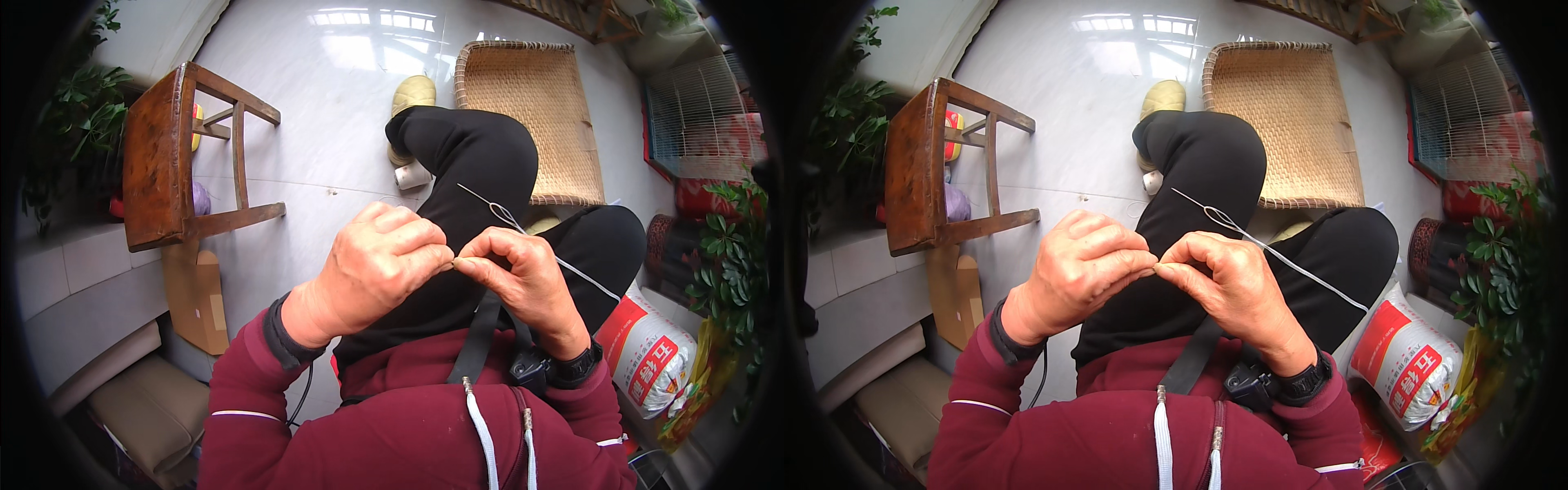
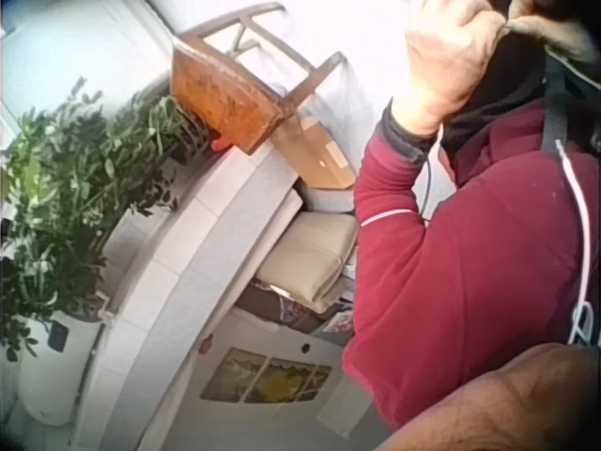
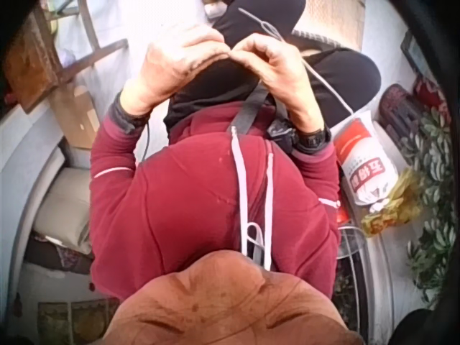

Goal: The person ties a knot in a white string, then uses it to wrap and secure the rim of a woven basket. They repeatedly wrap the string around the basket's edge and pull it tight to reinforce the structure.

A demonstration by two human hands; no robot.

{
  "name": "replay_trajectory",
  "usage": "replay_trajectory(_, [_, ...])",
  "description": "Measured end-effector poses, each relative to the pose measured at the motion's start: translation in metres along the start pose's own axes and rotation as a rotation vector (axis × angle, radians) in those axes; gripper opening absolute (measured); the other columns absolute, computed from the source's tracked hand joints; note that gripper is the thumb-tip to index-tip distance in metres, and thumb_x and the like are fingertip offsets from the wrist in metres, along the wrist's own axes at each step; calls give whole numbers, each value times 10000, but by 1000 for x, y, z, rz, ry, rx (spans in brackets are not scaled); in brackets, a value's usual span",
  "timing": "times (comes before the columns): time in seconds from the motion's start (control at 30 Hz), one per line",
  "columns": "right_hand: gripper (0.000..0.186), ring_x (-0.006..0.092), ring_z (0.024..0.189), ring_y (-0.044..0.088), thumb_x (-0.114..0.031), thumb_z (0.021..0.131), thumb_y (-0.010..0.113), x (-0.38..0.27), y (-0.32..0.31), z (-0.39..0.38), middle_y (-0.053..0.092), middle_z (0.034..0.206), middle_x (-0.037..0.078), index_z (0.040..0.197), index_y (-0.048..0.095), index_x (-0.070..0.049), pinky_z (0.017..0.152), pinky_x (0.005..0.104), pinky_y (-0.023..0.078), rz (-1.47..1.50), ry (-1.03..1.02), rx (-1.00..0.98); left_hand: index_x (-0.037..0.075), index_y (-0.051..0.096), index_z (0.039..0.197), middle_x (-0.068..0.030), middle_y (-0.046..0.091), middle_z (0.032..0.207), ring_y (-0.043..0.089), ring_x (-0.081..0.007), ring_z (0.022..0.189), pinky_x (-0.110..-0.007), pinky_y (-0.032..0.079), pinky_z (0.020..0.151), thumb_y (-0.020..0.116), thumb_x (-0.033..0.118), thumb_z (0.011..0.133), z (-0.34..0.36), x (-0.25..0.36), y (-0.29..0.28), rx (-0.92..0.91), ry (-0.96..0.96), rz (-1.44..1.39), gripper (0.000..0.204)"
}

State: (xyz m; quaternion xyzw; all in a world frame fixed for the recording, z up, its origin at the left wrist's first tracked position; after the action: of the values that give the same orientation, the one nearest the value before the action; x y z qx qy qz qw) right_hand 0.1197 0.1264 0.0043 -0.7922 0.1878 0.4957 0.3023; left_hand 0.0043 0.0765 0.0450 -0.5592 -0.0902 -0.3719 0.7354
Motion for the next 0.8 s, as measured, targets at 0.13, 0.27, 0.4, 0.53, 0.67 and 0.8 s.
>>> replay_trajectory(0.13, [106,58,660,560,-88,861,708,2,-3,-2,634,737,18,856,673,11,594,221,455,-22,-7,14,91,696,795,-5,642,778,614,-174,708,-314,475,659,801,120,703,0,-14,10,-43,-109,-187,142])
replay_trajectory(0.27, [78,66,655,568,-65,845,711,-3,-5,-1,633,733,30,868,683,4,589,226,459,-29,-91,40,54,664,736,-39,624,755,621,-241,706,-326,486,616,785,86,700,-2,-28,25,-67,-289,-442,130])
replay_trajectory(0.4, [85,115,649,603,-72,831,719,-11,-9,0,644,747,52,874,688,-5,580,246,469,-47,-216,46,15,665,741,-57,647,773,624,-168,713,-292,489,633,762,29,743,-8,-40,43,-195,-464,-746,98])
replay_trajectory(0.53, [102,105,644,594,-99,847,718,-3,-21,-3,645,747,47,876,687,-6,575,248,462,82,-180,63,-6,677,771,-55,639,858,586,-126,800,-262,459,732,714,65,840,-12,-35,58,-270,-612,-1455,105])
replay_trajectory(0.67, [120,145,638,616,-109,853,707,1,-26,-3,639,743,74,865,650,-5,577,272,474,139,-174,119,22,613,830,-24,497,754,422,-96,629,-246,380,576,642,242,937,-4,-40,78,71,-798,-1897,246])
replay_trajectory(0.8, [113,279,695,629,-116,831,692,-31,-30,-15,624,741,95,837,605,-43,604,344,494,-258,-480,296,2,699,1025,7,581,796,436,-63,647,-212,376,598,646,120,927,10,-43,87,280,-779,-1724,163])
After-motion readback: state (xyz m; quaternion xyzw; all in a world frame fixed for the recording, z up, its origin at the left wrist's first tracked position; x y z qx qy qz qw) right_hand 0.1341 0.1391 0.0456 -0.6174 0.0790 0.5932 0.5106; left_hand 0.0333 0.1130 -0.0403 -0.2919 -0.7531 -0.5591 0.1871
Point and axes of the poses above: each hand's wrist, its own z-axis towards the middle knuckle, its own y-axis out of the palm, x = y × z, the point moved 9 cm from there along z, towards the middle knuckle
